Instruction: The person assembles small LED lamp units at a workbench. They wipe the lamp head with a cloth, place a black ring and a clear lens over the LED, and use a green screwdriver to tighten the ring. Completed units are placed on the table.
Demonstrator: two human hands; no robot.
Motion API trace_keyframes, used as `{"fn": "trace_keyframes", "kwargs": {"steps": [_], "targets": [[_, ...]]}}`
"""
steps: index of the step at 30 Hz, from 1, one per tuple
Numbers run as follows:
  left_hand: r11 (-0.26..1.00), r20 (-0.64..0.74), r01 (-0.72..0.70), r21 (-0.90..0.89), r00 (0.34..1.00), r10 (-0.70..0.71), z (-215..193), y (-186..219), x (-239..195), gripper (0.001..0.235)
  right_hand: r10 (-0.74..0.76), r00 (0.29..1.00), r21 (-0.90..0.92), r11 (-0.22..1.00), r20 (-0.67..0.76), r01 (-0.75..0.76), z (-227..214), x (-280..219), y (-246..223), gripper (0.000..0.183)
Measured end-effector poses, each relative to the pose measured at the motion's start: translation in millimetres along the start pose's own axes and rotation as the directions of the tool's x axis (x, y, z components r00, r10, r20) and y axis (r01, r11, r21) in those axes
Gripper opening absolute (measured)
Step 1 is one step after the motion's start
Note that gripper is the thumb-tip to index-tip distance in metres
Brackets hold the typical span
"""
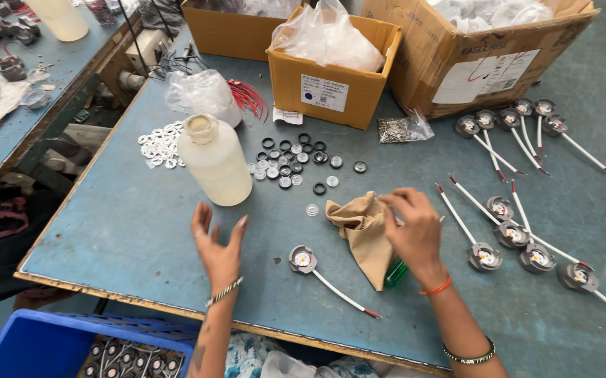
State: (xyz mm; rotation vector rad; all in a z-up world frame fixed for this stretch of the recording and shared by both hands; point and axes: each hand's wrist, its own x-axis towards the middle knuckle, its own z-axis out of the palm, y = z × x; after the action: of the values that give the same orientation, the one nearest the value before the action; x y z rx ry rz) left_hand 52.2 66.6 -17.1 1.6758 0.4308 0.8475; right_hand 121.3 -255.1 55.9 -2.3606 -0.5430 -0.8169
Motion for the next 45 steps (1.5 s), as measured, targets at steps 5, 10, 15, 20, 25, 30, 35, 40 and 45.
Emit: {"fn": "trace_keyframes", "kwargs": {"steps": [5,10,15,20,25,30,35,40,45], "targets": [[0.582,0.177,0.459,-0.671,0.862,-0.475,-32.6,13.9,-40.4,0.049,0.091,0.996,0.210,0.974,-0.010,-0.087,-7.8,7.9,2.1,0.023],[0.689,0.252,0.285,-0.666,0.956,-0.151,-11.9,41.4,-55.6,0.033,-0.322,0.942,0.508,0.829,0.094,0.233,10.2,-37.1,-65.5,0.031],[0.742,0.231,0.210,-0.637,0.970,-0.076,31.9,54.0,-46.6,0.030,-0.614,0.717,0.835,0.544,0.331,0.081,6.8,-71.6,-99.0,0.028],[0.842,0.185,0.202,-0.500,0.975,-0.124,25.6,50.6,-43.4,0.026,-0.354,0.831,0.796,0.584,0.429,-0.162,11.9,-50.6,-84.9,0.024],[0.839,0.199,0.222,-0.497,0.970,-0.139,39.8,39.9,-48.6,0.026,-0.713,0.566,0.898,0.424,0.413,-0.122,10.5,-53.7,-93.2,0.020],[0.996,0.398,0.052,-0.070,0.917,-0.019,27.8,39.8,-61.6,0.042,-0.398,0.806,0.717,0.695,0.439,-0.047,13.5,-42.2,-79.5,0.017],[0.991,0.570,-0.108,0.075,0.820,0.046,11.4,49.7,-71.8,0.084,-0.141,0.938,0.482,0.876,0.317,-0.031,22.4,-22.4,-59.0,0.021],[0.975,0.603,-0.196,0.107,0.792,0.093,11.6,54.4,-69.1,0.084,-0.187,0.896,0.283,0.956,0.403,0.073,58.3,-3.0,-61.5,0.032],[0.976,0.580,-0.195,0.094,0.808,0.106,12.1,53.2,-68.8,0.071,-0.452,0.833,0.039,0.884,0.318,0.465,96.3,5.2,-60.1,0.051]]}}
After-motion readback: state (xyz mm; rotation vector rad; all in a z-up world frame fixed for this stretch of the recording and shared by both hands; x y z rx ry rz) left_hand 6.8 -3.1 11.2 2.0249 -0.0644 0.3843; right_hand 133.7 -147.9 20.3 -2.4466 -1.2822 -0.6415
